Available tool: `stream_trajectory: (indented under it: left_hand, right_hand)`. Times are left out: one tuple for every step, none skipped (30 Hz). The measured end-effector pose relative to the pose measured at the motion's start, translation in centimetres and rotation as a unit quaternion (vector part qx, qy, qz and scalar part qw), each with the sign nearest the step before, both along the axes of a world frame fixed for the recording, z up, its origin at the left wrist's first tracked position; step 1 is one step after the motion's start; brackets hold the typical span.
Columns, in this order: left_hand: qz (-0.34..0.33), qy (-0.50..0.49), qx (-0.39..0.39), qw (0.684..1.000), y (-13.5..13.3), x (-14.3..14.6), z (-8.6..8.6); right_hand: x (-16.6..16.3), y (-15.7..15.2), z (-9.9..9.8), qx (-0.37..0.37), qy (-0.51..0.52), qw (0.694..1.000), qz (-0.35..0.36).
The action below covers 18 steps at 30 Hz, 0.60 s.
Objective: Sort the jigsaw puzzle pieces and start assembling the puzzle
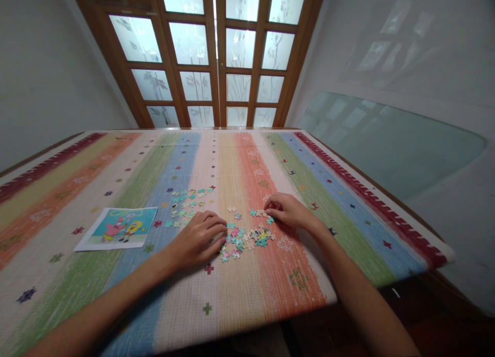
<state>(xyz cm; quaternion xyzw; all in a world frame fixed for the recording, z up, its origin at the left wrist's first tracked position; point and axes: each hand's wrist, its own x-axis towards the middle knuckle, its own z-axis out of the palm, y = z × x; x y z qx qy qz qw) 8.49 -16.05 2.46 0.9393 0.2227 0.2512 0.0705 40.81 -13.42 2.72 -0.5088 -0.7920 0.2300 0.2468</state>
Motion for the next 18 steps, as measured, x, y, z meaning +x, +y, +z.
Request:
stream_trajectory:
  left_hand:
    - [0.001,-0.003,-0.01,1.0,-0.2,-0.1,-0.2]
    - [0.002,-0.005,-0.021,1.0,-0.3,-0.2,-0.4]
    - [0.001,-0.006,-0.029,1.0,-0.4,-0.2,-0.5]
    - [0.0,-0.006,-0.035,0.999,-0.5,-0.2,-0.7]
    - [-0.002,-0.005,-0.038,0.999,-0.5,-0.2,-0.8]
    - [-0.004,-0.003,-0.039,0.999,-0.5,-0.2,-0.8]
    - [-0.006,-0.002,-0.038,0.999,-0.5,-0.1,-0.9]
    - [-0.007,-0.001,-0.035,0.999,-0.6,-0.1,-0.9]
    - [-0.007,0.0,-0.032,0.999,-0.6,0.0,-1.0]
    - [-0.006,-0.001,-0.029,1.0,-0.6,0.0,-1.0]
    - [-0.005,-0.001,-0.025,1.0,-0.6,0.1,-1.1]
    - [-0.005,-0.002,-0.021,1.0,-0.6,0.1,-1.1]
    - [-0.004,-0.003,-0.017,1.0,-0.6,0.2,-1.2]
    - [-0.004,-0.004,-0.014,1.0,-0.6,0.2,-1.3]
    - [-0.004,-0.006,-0.01,1.0,-0.6,0.3,-1.4]
    - [-0.004,-0.008,-0.005,1.0,-0.6,0.3,-1.4]
    - [-0.004,-0.011,-0.001,1.0,-0.5,0.3,-1.5]
    - [-0.004,-0.013,0.004,1.0,-0.5,0.4,-1.6]
  right_hand:
    - [-0.1,-0.1,0.1,0.0,0.001,1.0,0.008]
    - [-0.2,-0.2,0.2,-0.005,0.004,1.0,0.022]
    - [-0.4,-0.3,0.4,-0.013,0.007,0.999,0.041]
    - [-0.6,-0.5,0.5,-0.024,0.01,0.998,0.063]
    - [-0.9,-0.7,0.6,-0.035,0.01,0.996,0.087]
    - [-1.2,-0.8,0.6,-0.043,0.009,0.993,0.108]
    - [-1.6,-1.0,0.6,-0.048,0.005,0.991,0.124]
    - [-1.9,-1.1,0.6,-0.051,0.0,0.99,0.135]
    - [-2.2,-1.2,0.5,-0.052,-0.004,0.989,0.142]
    - [-2.5,-1.3,0.4,-0.053,-0.008,0.988,0.146]
    - [-2.8,-1.3,0.3,-0.054,-0.01,0.987,0.151]
    - [-2.9,-1.3,0.2,-0.055,-0.012,0.986,0.157]
    - [-3.0,-1.3,0.1,-0.056,-0.014,0.985,0.164]
    - [-3.1,-1.3,0.0,-0.055,-0.016,0.985,0.165]
    - [-3.1,-1.2,-0.1,-0.052,-0.02,0.985,0.16]
    - [-3.1,-1.2,-0.1,-0.046,-0.026,0.987,0.15]
    - [-3.0,-1.2,-0.2,-0.039,-0.032,0.99,0.134]
    - [-3.0,-1.1,-0.2,-0.032,-0.04,0.992,0.116]
